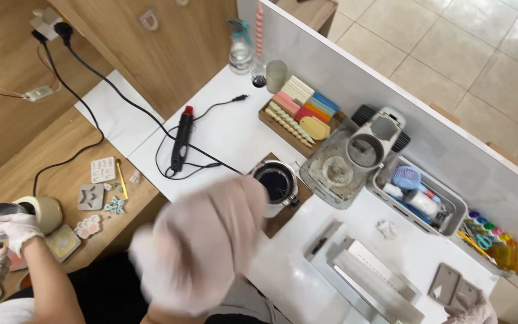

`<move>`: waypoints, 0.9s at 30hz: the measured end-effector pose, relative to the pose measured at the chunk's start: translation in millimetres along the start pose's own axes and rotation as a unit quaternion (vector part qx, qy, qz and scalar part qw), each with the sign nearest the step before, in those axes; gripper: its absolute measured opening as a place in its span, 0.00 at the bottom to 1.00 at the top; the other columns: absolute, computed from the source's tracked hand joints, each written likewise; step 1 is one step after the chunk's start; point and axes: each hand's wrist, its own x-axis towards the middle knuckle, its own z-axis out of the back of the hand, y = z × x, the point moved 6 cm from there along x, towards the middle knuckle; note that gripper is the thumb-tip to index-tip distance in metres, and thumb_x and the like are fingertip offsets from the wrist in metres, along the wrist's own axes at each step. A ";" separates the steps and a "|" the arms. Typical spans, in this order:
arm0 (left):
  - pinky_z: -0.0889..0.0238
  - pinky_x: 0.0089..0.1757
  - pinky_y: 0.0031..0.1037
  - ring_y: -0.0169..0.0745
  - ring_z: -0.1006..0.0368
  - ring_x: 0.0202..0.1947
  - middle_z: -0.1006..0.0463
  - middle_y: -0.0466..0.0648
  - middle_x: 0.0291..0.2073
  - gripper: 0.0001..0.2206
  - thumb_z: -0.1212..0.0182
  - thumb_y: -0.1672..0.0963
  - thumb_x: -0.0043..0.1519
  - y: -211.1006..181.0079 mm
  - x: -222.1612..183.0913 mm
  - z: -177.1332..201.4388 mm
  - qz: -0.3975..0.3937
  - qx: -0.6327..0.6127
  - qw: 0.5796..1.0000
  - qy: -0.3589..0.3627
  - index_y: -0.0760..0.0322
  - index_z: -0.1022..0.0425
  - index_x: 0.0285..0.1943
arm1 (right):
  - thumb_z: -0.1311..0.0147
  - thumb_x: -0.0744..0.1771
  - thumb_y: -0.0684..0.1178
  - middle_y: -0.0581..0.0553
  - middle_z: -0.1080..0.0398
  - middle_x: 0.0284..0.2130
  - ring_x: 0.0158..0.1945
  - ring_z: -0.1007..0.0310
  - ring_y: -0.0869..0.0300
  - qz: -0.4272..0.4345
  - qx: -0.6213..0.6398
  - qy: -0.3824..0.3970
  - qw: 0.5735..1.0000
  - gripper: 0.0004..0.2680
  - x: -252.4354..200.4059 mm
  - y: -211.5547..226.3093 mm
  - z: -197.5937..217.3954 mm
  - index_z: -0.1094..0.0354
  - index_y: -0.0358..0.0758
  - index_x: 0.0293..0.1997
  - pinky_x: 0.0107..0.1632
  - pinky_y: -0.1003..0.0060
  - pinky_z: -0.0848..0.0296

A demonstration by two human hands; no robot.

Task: Inspecting and cleaning a long white silicone candle mold using hands and a heat gun.

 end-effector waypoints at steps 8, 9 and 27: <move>0.43 0.43 0.24 0.30 0.41 0.39 0.35 0.43 0.38 0.03 0.46 0.60 0.71 259.1 226.3 177.2 0.005 -0.037 0.982 -0.185 0.68 0.34 0.46 | 0.57 0.77 0.50 0.38 0.25 0.42 0.33 0.35 0.64 0.057 0.012 0.092 0.994 0.14 -195.6 322.4 -462.0 0.31 0.31 0.64 0.42 0.72 0.37; 0.40 0.46 0.26 0.32 0.39 0.41 0.34 0.44 0.41 0.04 0.44 0.60 0.71 293.2 251.5 205.7 0.006 -0.013 0.975 -0.223 0.68 0.34 0.49 | 0.54 0.73 0.46 0.40 0.25 0.44 0.39 0.32 0.63 0.101 -0.044 0.207 0.972 0.12 -219.0 347.0 -517.3 0.30 0.32 0.60 0.45 0.69 0.34; 0.33 0.48 0.37 0.55 0.24 0.48 0.20 0.59 0.50 0.21 0.29 0.50 0.63 387.9 409.0 275.3 0.106 0.323 0.933 -0.113 0.71 0.23 0.56 | 0.46 0.69 0.53 0.25 0.37 0.58 0.58 0.32 0.34 0.305 -0.192 0.440 0.823 0.22 -372.7 395.8 -1081.0 0.49 0.34 0.68 0.59 0.49 0.32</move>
